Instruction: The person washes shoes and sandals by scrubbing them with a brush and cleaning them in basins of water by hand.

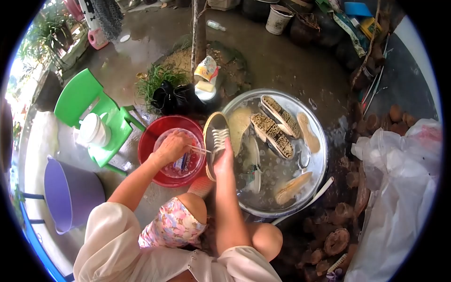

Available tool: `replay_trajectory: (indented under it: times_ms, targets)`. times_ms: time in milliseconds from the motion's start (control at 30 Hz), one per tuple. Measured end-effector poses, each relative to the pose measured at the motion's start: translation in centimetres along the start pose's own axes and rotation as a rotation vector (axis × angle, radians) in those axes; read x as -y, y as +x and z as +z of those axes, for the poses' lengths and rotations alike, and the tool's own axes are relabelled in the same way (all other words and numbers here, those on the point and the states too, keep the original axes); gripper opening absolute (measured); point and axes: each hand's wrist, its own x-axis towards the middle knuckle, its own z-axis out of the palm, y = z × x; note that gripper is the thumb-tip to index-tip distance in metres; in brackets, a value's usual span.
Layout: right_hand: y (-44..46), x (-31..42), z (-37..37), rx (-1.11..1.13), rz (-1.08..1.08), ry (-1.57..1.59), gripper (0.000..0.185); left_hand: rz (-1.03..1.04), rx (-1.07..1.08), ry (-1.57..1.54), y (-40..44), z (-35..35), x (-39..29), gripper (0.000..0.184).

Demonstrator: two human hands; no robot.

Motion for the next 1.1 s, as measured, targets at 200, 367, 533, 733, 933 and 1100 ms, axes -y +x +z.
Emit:
replay_trajectory:
  times_ms: [200,367,533,733,933,1100]
  targets:
    - [-1.3,0.1,2.5,0.025,-0.022,-0.061,0.049,-0.108,-0.009,0.178,-1.8,2.2,5.0,0.021]
    - [-2.8,1.1,4.3,0.028,-0.029,-0.042,0.051,-0.379,-0.073,-0.526,-5.8,0.5,7.3,0.013]
    - [-1.0,0.5,1.5,-0.089,0.065,-0.045,0.046,-0.35,-0.111,-1.219,-3.7,-3.3,2.6,0.008]
    - [0.9,-3.6,-1.7,-0.165,-0.132,-0.439,0.024,-0.249,-0.087,-1.356,3.6,-5.7,-6.0,0.01]
    - [0.2,-5.0,-0.3,-0.13,-0.342,-0.789,0.042,-0.216,0.121,-0.979,8.5,-1.6,-6.2,0.02]
    - [-0.9,-2.5,1.2,-0.055,-0.293,-0.626,0.025,-0.107,0.167,-0.743,8.8,1.0,-5.7,0.016]
